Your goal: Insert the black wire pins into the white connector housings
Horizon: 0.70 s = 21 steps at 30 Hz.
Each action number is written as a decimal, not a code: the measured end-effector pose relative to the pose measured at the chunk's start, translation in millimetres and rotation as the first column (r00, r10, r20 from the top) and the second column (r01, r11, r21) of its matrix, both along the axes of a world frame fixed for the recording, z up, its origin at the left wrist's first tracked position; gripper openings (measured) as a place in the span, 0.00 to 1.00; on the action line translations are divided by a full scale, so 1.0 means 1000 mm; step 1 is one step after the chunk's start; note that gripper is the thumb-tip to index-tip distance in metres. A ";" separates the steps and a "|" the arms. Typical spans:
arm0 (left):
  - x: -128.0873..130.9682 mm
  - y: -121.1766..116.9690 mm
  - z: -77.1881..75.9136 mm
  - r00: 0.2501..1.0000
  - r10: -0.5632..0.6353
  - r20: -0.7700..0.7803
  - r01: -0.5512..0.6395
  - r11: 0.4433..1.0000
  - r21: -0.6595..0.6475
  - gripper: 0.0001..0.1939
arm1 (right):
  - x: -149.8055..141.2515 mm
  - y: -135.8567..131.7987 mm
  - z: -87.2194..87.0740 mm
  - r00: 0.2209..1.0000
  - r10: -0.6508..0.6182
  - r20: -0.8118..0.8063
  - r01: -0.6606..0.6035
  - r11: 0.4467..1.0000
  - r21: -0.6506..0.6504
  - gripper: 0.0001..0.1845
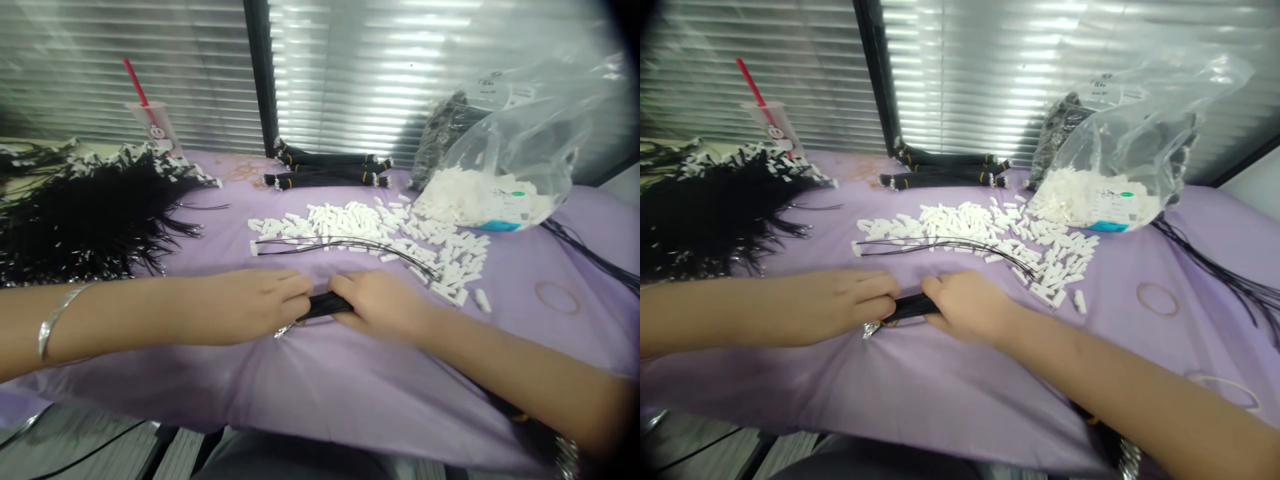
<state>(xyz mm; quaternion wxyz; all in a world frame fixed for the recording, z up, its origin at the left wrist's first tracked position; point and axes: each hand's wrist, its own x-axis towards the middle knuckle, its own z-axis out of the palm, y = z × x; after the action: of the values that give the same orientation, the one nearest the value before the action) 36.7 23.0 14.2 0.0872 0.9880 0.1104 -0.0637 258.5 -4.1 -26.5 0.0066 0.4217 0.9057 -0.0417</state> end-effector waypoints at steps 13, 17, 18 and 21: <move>-0.044 -0.019 0.003 0.918 0.386 -0.090 -0.389 0.832 -0.397 0.10 | -0.003 0.003 0.004 0.985 -0.129 0.114 0.131 0.991 -0.015 0.09; -0.055 -0.014 -0.004 0.946 0.251 0.205 -0.228 0.965 -0.132 0.10 | -0.003 0.004 0.003 0.984 -0.146 0.101 0.149 0.988 -0.027 0.08; -0.053 -0.010 -0.005 0.941 0.186 0.283 -0.176 0.982 -0.063 0.10 | -0.003 0.003 0.002 0.984 -0.148 0.095 0.152 0.988 -0.029 0.08; -0.037 0.005 -0.008 0.930 0.076 0.359 -0.074 0.997 -0.018 0.09 | -0.003 0.003 0.001 0.988 -0.133 0.075 0.135 0.990 -0.027 0.07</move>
<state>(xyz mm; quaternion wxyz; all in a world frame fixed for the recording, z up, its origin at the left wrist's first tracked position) 0.0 28.2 6.1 0.1101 0.9779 0.1302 0.1211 255.6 -1.3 -25.6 0.0435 0.4826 0.8738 -0.0412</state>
